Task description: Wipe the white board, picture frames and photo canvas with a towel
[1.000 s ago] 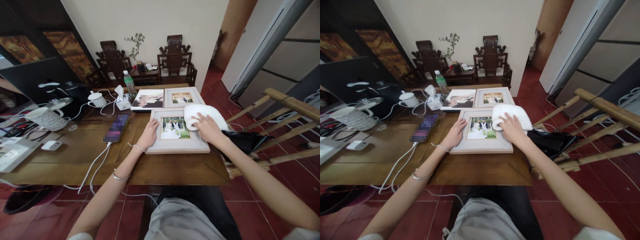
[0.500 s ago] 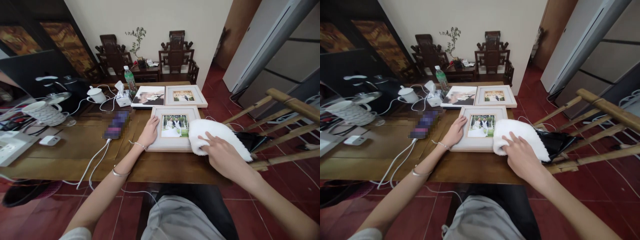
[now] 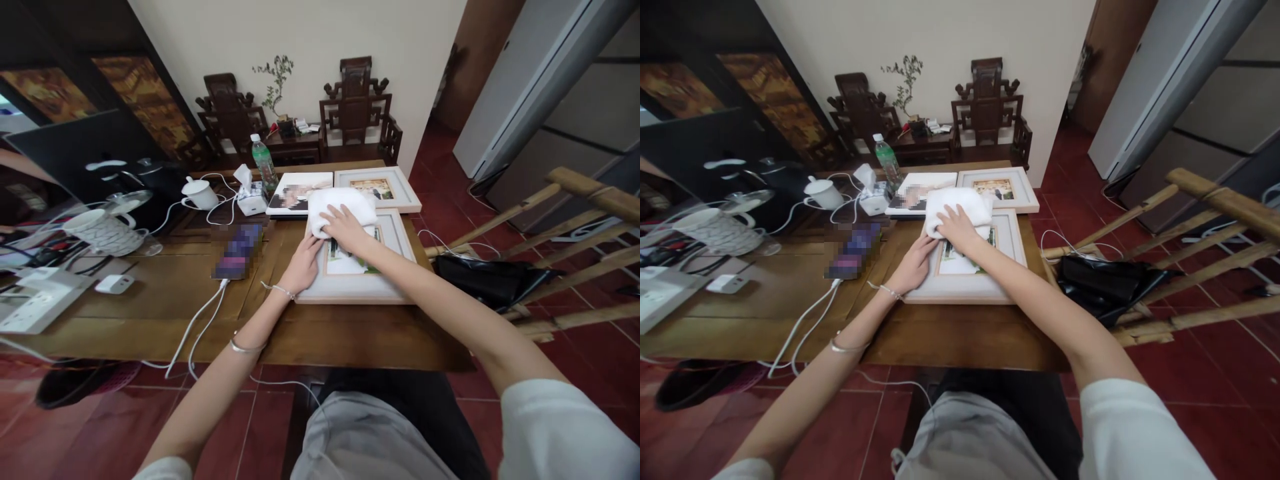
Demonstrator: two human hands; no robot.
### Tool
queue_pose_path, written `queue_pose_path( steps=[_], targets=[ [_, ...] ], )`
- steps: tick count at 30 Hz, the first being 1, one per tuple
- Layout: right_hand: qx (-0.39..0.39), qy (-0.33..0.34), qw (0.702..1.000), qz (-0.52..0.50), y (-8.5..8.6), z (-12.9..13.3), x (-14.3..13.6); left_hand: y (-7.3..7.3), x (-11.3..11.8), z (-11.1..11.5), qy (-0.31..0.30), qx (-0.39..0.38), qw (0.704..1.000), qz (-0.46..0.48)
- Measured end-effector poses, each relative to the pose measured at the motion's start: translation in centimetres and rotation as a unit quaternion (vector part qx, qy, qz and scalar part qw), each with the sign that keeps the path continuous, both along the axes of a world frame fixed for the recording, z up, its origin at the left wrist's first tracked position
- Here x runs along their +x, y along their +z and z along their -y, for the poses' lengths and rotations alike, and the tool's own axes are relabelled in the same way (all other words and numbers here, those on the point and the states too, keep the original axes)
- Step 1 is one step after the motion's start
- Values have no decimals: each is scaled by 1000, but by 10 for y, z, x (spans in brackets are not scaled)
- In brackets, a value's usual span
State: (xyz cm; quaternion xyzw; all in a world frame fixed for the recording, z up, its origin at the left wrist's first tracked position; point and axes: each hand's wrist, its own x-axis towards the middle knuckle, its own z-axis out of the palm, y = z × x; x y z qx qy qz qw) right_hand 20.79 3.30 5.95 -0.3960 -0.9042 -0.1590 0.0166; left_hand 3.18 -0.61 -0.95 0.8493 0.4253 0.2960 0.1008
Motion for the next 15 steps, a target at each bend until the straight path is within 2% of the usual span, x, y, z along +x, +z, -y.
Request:
queue_pose_path(
  steps=[4, 8, 12, 15],
  targets=[
    [2, 17, 1000, 5, 2, -7, -1, -1, 1, -1, 9, -3, 1000, 1],
    [8, 52, 999, 5, 3, -5, 13, -4, 0, -2, 12, 1, 1000, 6],
    [13, 10, 1000, 26, 7, 0, 39, -8, -2, -3, 17, 0, 1000, 6],
    [-1, -43, 997, 56, 15, 5, 70, -10, -2, -3, 19, -1, 1000, 8]
  ],
)
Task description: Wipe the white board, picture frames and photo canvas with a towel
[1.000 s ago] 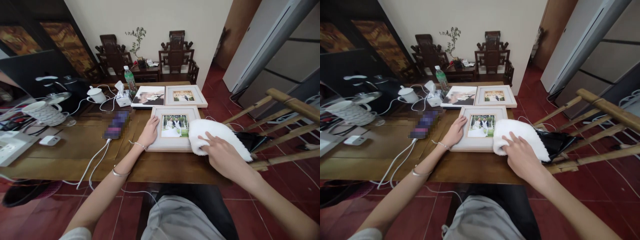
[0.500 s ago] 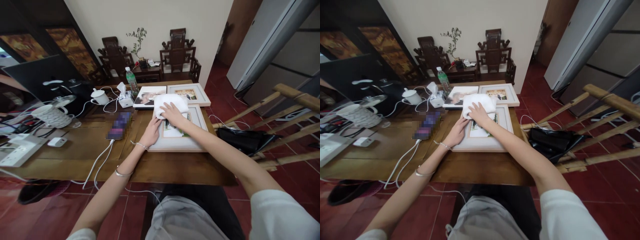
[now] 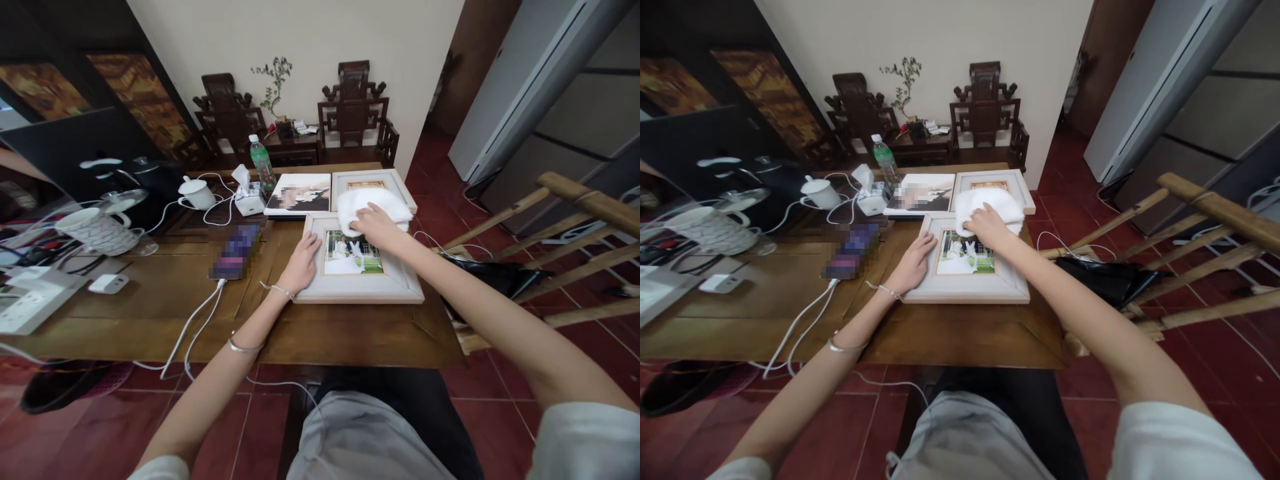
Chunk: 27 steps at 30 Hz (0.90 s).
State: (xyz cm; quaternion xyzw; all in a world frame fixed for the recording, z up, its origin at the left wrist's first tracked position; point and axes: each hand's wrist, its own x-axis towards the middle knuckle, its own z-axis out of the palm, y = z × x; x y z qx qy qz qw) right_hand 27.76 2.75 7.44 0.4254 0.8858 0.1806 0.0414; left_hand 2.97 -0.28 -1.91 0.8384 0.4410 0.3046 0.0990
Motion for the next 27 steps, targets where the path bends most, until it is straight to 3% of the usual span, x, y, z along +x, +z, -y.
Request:
queue_pose_path(
  steps=[6, 16, 21, 27],
  targets=[
    [-33, -93, 995, 19, 11, 25, 57, 0, 4, 2, 11, -2, 1000, 25],
    [-46, -24, 998, -40, -6, 128, 69, 7, 11, 0, 38, 16, 999, 17],
    [-29, -7, 999, -44, -12, 131, 72, 12, 10, -1, 35, 16, 999, 9],
    [-26, -7, 999, -36, -13, 130, 71, 17, 5, -4, -33, 4, 999, 24]
  ],
)
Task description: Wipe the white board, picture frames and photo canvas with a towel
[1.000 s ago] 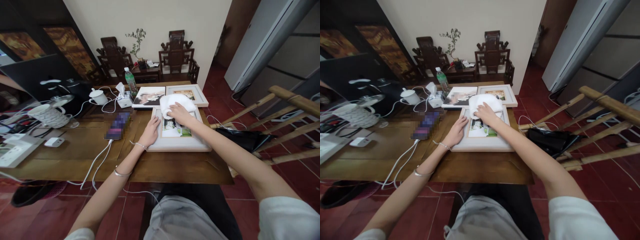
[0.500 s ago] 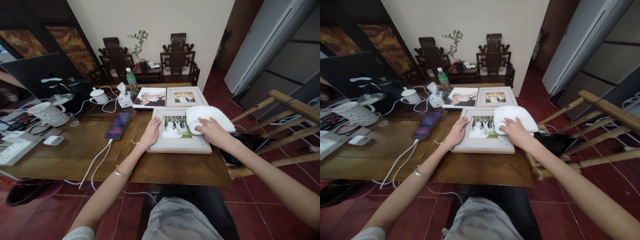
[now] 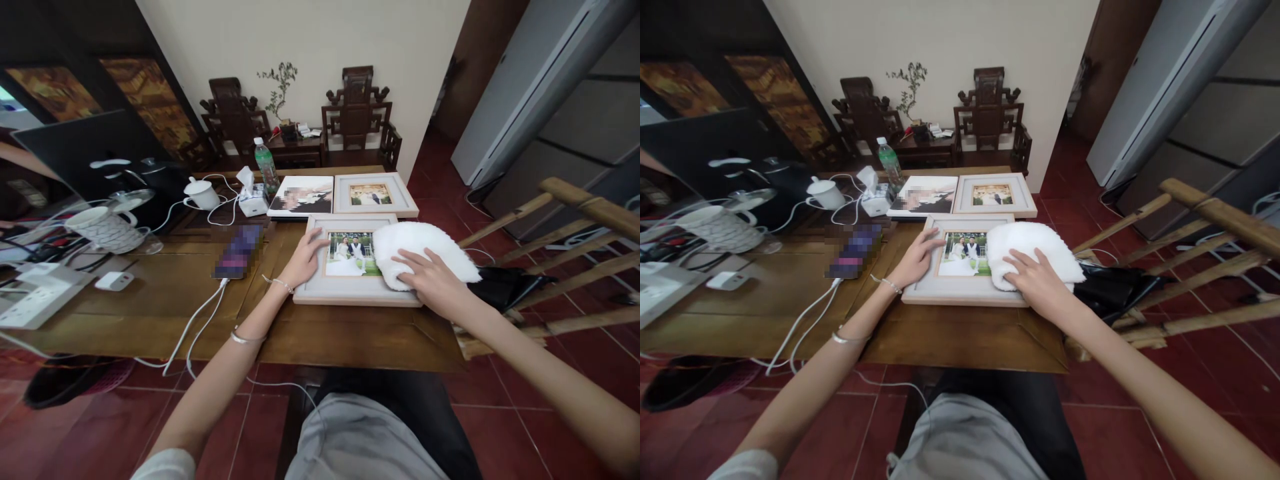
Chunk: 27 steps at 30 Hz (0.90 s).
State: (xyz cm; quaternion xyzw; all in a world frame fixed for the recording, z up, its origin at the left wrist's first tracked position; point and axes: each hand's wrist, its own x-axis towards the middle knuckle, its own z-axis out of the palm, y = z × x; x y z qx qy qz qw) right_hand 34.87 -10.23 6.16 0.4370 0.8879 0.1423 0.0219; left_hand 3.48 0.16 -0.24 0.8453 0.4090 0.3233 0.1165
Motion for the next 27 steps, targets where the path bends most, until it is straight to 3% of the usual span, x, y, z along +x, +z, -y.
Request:
queue_pose_path(
  steps=[4, 8, 13, 17, 24, 27],
  targets=[
    [-5, -33, 999, -10, -1, -16, -9, -2, 0, -2, 0, -8, 1000, -8],
    [25, -65, 997, -28, -2, -54, -19, -3, 0, -1, 4, -8, 1000, -16],
    [41, -60, 997, -17, -2, -83, -21, -1, 2, 2, 28, 5, 1000, -10],
    [36, -49, 998, -21, -3, -64, -19, -1, 6, 4, 59, 24, 998, 5],
    [-9, -28, 1000, -5, 7, 15, -22, 3, 10, 8, 73, 29, 997, -12],
    [-14, -27, 999, -12, 11, 31, -23, 4, 10, 9, 77, 8, 997, -24]
  ],
)
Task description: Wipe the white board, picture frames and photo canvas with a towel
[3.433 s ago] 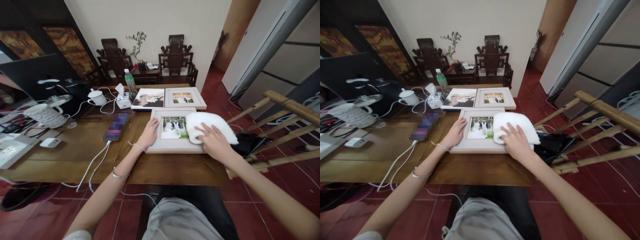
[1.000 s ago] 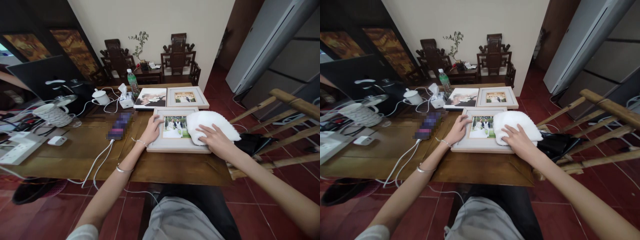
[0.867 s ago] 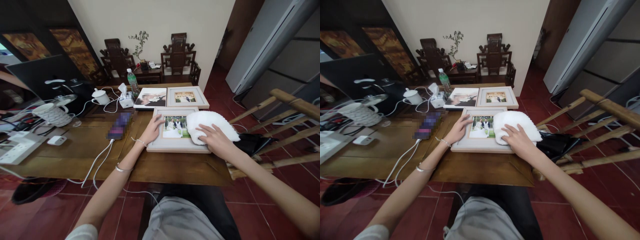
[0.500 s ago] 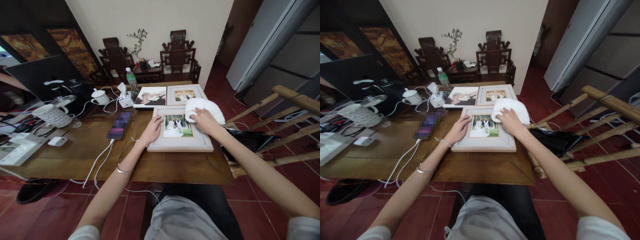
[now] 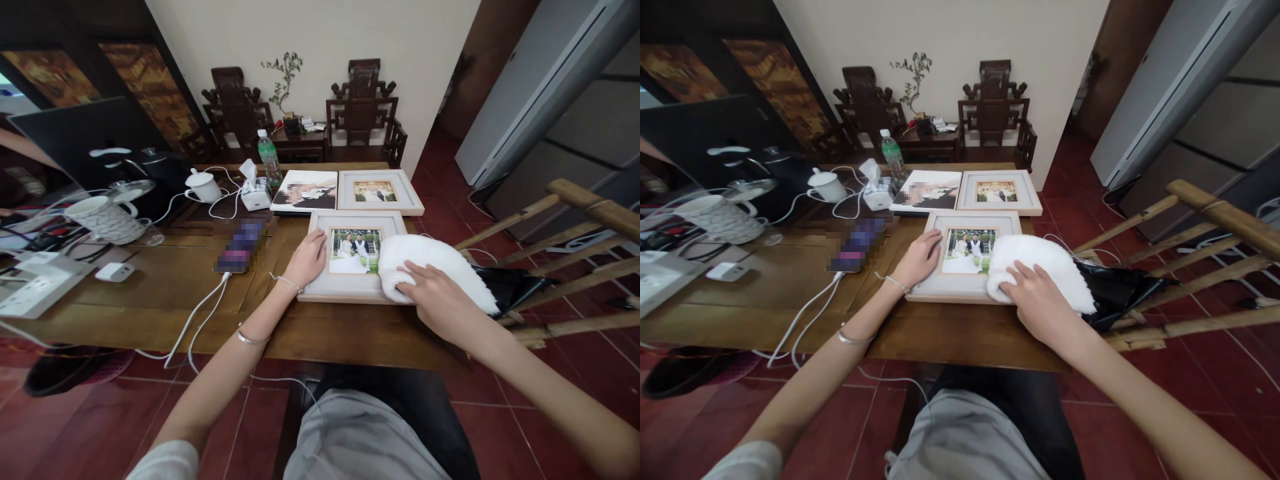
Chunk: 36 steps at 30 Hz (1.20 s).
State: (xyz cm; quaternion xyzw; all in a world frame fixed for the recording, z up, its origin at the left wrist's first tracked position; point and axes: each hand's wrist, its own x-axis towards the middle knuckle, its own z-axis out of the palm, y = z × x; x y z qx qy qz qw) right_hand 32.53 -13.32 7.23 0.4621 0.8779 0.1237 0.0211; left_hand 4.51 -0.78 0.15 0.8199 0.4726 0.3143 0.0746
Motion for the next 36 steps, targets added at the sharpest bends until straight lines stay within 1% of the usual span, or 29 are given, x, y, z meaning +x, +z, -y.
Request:
queue_pose_path(
  steps=[3, 7, 10, 12, 13, 14, 16, 19, 22, 24, 25, 27, 29, 31, 34, 36],
  targets=[
    [0, -17, 1000, 4, 2, -8, -6, -1, -2, 0, -13, -15, 1000, -9],
    [-2, -48, 999, 13, 4, -43, -16, -4, -5, -1, -29, -22, 999, -18],
    [13, -56, 998, 3, 4, -71, -18, -6, -9, -1, -38, -29, 999, -20],
    [19, -54, 998, -4, 2, -82, -15, -7, -10, -1, -41, -34, 998, -21],
    [18, -50, 999, -6, 0, -83, -13, -7, -11, -1, -42, -36, 998, -21],
    [15, -44, 999, -6, -2, -81, -12, -8, -10, -1, -43, -38, 998, -22],
    [4, -33, 999, -1, -5, -68, -9, -8, -9, -2, -39, -38, 998, -21],
    [-17, -21, 1000, 2, -5, -35, -8, -8, -6, -2, -23, -34, 999, -16],
    [-36, 1, 999, -24, 2, -7, -2, -6, -4, -1, -26, -28, 999, -18],
    [-43, 2, 997, -57, 9, -4, 4, -5, -3, 0, -33, -28, 999, -20],
    [-37, -3, 997, -75, 12, -7, 8, -4, -3, 1, -35, -29, 999, -20],
    [0, -9, 994, -106, 15, -24, 12, -4, -4, 1, -39, -30, 999, -22],
    [50, -19, 992, -118, 13, -49, 9, -3, -4, 2, -44, -30, 998, -27],
    [73, -36, 991, -106, 8, -77, 0, -3, -5, 1, -46, -27, 998, -33],
    [52, -45, 996, -51, -4, -109, -17, -4, -7, 1, -44, -22, 998, -37],
    [34, -40, 999, -14, -11, -117, -25, -5, -8, 0, -43, -20, 998, -35]
  ],
)
